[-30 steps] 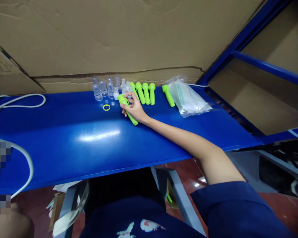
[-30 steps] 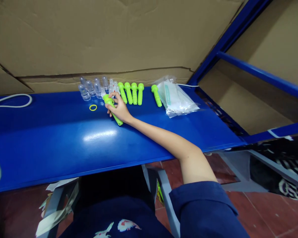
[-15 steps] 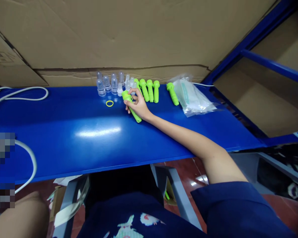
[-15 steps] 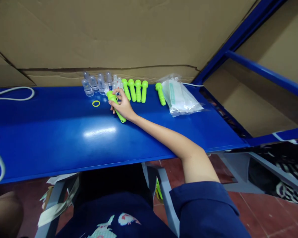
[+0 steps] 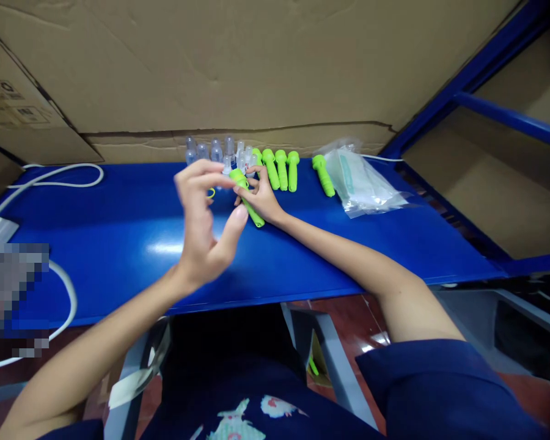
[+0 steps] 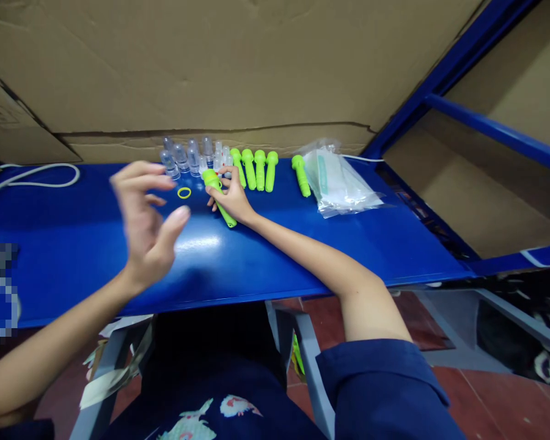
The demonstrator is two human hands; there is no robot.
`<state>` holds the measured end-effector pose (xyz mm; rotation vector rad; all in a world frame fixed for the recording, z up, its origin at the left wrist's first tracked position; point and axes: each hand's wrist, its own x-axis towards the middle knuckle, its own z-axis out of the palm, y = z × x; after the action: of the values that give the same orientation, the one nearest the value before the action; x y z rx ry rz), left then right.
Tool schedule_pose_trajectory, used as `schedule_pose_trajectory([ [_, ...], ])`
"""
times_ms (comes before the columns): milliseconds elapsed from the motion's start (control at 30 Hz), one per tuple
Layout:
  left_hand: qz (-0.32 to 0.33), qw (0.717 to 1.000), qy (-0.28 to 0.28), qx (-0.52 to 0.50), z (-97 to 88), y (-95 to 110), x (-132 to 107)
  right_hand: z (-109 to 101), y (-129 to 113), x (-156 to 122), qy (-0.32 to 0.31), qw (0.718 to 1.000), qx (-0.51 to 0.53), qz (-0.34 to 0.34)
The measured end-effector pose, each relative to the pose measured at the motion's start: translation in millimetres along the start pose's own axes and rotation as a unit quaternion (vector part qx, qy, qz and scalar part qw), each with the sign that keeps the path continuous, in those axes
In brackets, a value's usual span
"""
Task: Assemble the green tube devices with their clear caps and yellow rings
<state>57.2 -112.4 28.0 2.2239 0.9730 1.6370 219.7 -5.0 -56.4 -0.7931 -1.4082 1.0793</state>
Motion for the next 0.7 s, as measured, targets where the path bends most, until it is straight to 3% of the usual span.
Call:
schedule_pose_trajectory([
  [33, -0.014, 1.000, -0.004, 0.000, 7.5, -13, 2, 0, 0, 0, 0.003, 1.000, 0.000, 0.003],
  [133, -0.199, 0.978, -0.055, 0.001, 35.3, -59, 10, 1, -2, -1, 0.012, 1.000, -0.006, 0.025],
  [200, -0.259, 0.963, -0.079, -0.009, 50.6, -81, 15, 0, -3, -1, 0.011, 0.999, -0.007, 0.034],
  [267, -0.244, 0.963, -0.108, -0.045, 59.3, -89, 15, -1, -3, -1, 0.003, 0.999, -0.006, 0.033],
  [400, -0.196, 0.963, -0.155, -0.097, 62.0, -80, 11, -2, -3, -1, 0.001, 1.000, -0.004, 0.018],
  [533, -0.173, 0.967, -0.156, -0.103, 60.5, -77, 7, 0, -5, -4, 0.009, 1.000, -0.003, 0.000],
  [700, -0.111, 0.976, -0.146, -0.114, 57.7, -90, 6, 4, -15, -8, 0.033, 0.999, -0.035, -0.012],
])
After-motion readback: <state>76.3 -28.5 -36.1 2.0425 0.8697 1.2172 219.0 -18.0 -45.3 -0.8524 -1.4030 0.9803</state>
